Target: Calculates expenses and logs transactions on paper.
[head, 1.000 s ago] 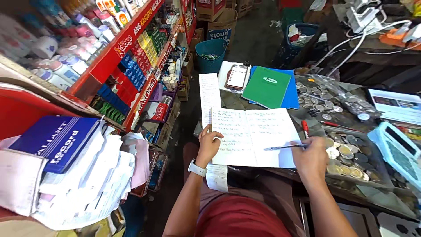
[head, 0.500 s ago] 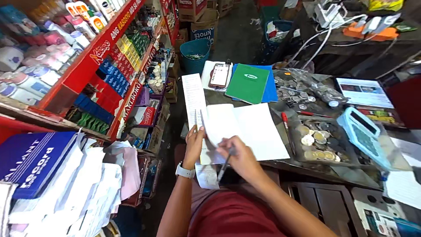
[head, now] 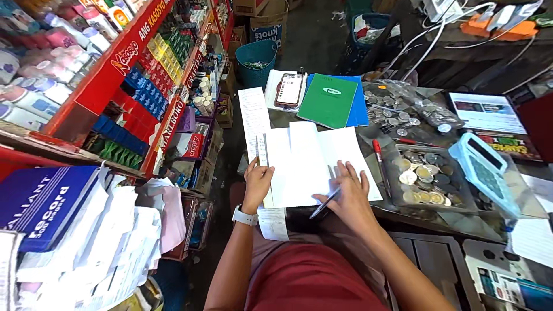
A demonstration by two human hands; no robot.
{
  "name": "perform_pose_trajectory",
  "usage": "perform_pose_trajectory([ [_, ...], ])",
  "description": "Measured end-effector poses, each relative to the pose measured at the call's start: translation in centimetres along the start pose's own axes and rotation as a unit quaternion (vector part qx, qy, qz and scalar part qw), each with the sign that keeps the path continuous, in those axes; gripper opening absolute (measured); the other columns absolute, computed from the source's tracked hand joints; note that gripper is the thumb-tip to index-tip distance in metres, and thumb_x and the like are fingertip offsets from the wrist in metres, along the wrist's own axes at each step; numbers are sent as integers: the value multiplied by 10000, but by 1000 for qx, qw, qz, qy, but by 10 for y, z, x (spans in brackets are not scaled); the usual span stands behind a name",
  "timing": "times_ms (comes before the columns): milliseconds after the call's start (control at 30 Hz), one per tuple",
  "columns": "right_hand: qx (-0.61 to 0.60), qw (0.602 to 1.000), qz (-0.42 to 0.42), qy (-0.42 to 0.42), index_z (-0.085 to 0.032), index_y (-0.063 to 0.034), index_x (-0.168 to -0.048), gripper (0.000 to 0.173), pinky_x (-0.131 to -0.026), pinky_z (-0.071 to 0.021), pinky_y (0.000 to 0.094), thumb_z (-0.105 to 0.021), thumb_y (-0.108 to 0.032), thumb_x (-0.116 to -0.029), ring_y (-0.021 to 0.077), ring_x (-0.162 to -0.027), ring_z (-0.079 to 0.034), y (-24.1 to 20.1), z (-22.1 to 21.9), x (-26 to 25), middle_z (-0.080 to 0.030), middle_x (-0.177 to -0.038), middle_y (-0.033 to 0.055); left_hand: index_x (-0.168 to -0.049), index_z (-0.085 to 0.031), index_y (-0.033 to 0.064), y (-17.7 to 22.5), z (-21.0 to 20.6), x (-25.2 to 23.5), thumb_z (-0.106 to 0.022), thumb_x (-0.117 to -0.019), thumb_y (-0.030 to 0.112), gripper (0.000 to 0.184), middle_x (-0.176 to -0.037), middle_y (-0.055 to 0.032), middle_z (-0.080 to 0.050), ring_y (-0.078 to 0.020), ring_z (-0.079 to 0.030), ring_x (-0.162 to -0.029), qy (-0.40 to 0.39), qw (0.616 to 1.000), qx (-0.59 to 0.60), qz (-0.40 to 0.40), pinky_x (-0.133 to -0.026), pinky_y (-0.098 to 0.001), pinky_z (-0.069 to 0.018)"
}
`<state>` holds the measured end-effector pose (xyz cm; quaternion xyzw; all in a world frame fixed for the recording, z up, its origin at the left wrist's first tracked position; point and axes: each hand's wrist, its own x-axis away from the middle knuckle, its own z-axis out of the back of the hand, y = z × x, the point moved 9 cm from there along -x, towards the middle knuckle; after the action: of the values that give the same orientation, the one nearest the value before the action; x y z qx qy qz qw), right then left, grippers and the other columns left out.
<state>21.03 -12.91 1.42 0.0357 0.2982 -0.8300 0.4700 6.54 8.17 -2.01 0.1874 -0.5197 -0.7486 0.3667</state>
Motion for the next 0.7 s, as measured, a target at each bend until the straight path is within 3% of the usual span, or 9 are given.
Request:
perform_pose_trajectory([
  [67,-16,998,-45,27,-574,90,-1032,614,-1162,-216,740,-788,-450,-835,563,-1436,-374,18,11,4,-446,-1489,386,-880,-749,-22,2,0,1,-573,-1020,207,321,-1321,-224,-628,-373,-337,-1466,0,1000,-7,1,-1216,-559,-164],
  [133,-41,992,-93,80,-521,123,-1068,553,-1115,-377,637,-735,-356,-893,568,-1379,-440,31,28,12,-422,-1468,434,-888,-744,-23,2,1,1,-565,-1020,206,319,-1406,-244,-566,-372,-323,-1478,0,1000,-7,4,-1218,-554,-174],
  [200,-93,977,-146,126,-494,137,-1116,509,-1022,-506,459,-688,-308,-961,435,-1299,-575,38,46,18,-460,-1446,418,-894,-728,-36,2,2,1,-547,-1026,209,332,-1474,-262,-499,-371,-321,-1481,1,1000,1,4,-1215,-549,-194],
  [267,-165,954,-201,149,-464,122,-1131,466,-898,-564,301,-621,-299,-1008,213,-1108,-693,45,55,23,-550,-1374,343,-901,-707,-45,1,4,1,-519,-1027,208,339,-1488,-267,-487,-362,-361,-1468,9,1000,5,4,-1203,-544,-251],
  [367,-222,922,-263,178,-457,99,-1120,398,-717,-529,188,-536,-286,-1052,18,-788,-613,56,60,26,-590,-1018,133,-915,-691,-43,-2,7,0,-485,-1029,202,340,-1469,-246,-516,-317,-433,-1429,19,1000,21,1,-1172,-504,-332],
  [433,-230,910,-294,179,-475,66,-1080,346,-650,-537,194,-550,-270,-1050,13,-674,-590,63,62,26,-554,-867,57,-909,-682,-42,-4,9,0,-467,-1034,191,341,-1451,-237,-537,-290,-474,-1398,24,999,26,-1,-1151,-480,-363],
  [500,-209,907,-326,167,-491,39,-1015,295,-578,-575,246,-666,-197,-998,69,-573,-626,68,63,27,-590,-767,59,-918,-678,-48,-5,10,0,-456,-1042,180,342,-1427,-228,-558,-268,-518,-1350,27,999,34,4,-1118,-452,-402],
  [567,-123,929,-315,150,-522,50,-939,271,-571,-514,305,-709,-146,-961,129,-567,-575,67,67,27,-556,-709,87,-936,-676,-47,-6,12,-1,-437,-1051,167,341,-1353,-212,-606,-238,-577,-1264,30,999,44,9,-1066,-427,-444],
  [700,3,963,-243,116,-537,55,-847,263,-556,-403,326,-672,-129,-980,160,-576,-485,53,71,29,-487,-647,92,-965,-654,-6,-6,16,-1,-425,-1075,161,304,-1002,-99,-660,-114,-647,-912,36,997,66,22,-832,-320,-530],
])
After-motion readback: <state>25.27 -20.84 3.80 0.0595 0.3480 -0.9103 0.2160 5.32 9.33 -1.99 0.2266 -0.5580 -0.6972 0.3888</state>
